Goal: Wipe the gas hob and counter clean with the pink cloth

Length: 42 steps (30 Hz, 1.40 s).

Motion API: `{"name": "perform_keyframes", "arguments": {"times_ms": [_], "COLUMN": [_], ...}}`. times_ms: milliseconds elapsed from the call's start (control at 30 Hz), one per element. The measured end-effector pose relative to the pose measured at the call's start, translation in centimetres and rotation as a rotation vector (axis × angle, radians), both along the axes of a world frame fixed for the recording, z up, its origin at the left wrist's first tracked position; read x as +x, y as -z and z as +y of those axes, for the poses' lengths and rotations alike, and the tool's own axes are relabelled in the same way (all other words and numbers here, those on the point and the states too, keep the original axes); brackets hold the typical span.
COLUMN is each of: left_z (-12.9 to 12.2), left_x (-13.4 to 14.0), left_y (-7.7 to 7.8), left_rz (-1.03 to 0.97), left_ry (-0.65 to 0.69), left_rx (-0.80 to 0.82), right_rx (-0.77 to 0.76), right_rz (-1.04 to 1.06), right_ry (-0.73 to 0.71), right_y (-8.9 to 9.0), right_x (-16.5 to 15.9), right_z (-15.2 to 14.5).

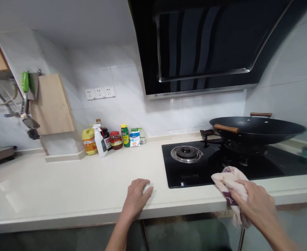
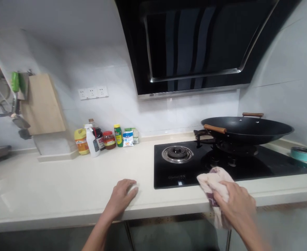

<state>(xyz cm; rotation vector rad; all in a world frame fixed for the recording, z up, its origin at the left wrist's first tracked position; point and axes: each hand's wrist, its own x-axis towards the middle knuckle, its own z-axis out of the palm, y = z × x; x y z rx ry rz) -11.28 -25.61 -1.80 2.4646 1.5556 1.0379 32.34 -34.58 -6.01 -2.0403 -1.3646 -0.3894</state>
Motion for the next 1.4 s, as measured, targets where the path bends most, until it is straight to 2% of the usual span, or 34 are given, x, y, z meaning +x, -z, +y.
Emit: {"name": "perform_keyframes", "arguments": {"times_ms": [100, 167, 233, 400, 533, 633, 700, 800, 900, 1200, 1300, 1400], "left_z": [0.1, 0.1, 0.0, -0.1, 0.0, 0.2, 0.2, 0.2, 0.1, -0.3, -0.4, -0.3], "left_x": [0.0, 0.0, 0.0, 0.1, 0.1, -0.1, -0.1, -0.1, 0.0, 0.2, 0.3, 0.3], "left_y": [0.1, 0.0, -0.1, -0.3, -0.1, 0.0, 0.1, 0.2, 0.3, 0.1, 0.0, 0.1], "left_rz": [-0.002, -0.008, -0.012, -0.005, 0.006, 0.011, 0.012, 0.014, 0.016, 0.003, -0.002, -0.001], "left_ry": [-0.002, -0.006, -0.007, -0.007, -0.017, -0.01, -0.006, -0.001, 0.01, 0.002, -0.007, -0.011], "left_rx": [-0.005, -0.014, -0.021, -0.018, 0.011, 0.026, 0.021, 0.021, 0.027, 0.013, 0.007, 0.023], "right_rx": [0.0, 0.043, 0.108, 0.247, 0.366, 0.378, 0.374, 0.368, 0.357, 0.288, 0.284, 0.266], "right_rz": [-0.002, -0.033, -0.061, -0.072, -0.06, -0.012, -0.003, -0.036, -0.116, -0.097, -0.097, -0.088], "right_ry": [0.101, 0.124, 0.085, -0.207, -0.476, -0.572, -0.608, -0.67, -0.712, -0.402, -0.356, -0.356], "right_y": [0.0, 0.0, 0.2, 1.1, 0.8, -0.1, -0.4, -0.4, 0.1, 2.0, 1.9, 1.1], "right_x": [0.7, -0.5, -2.6, -10.3, -16.9, -20.3, -21.3, -20.9, -18.9, -10.9, -10.4, -11.3], "right_z": [-0.2, -0.3, -0.3, 0.0, 0.3, 0.2, 0.0, -0.1, -0.2, -0.5, -0.7, -0.6]}}
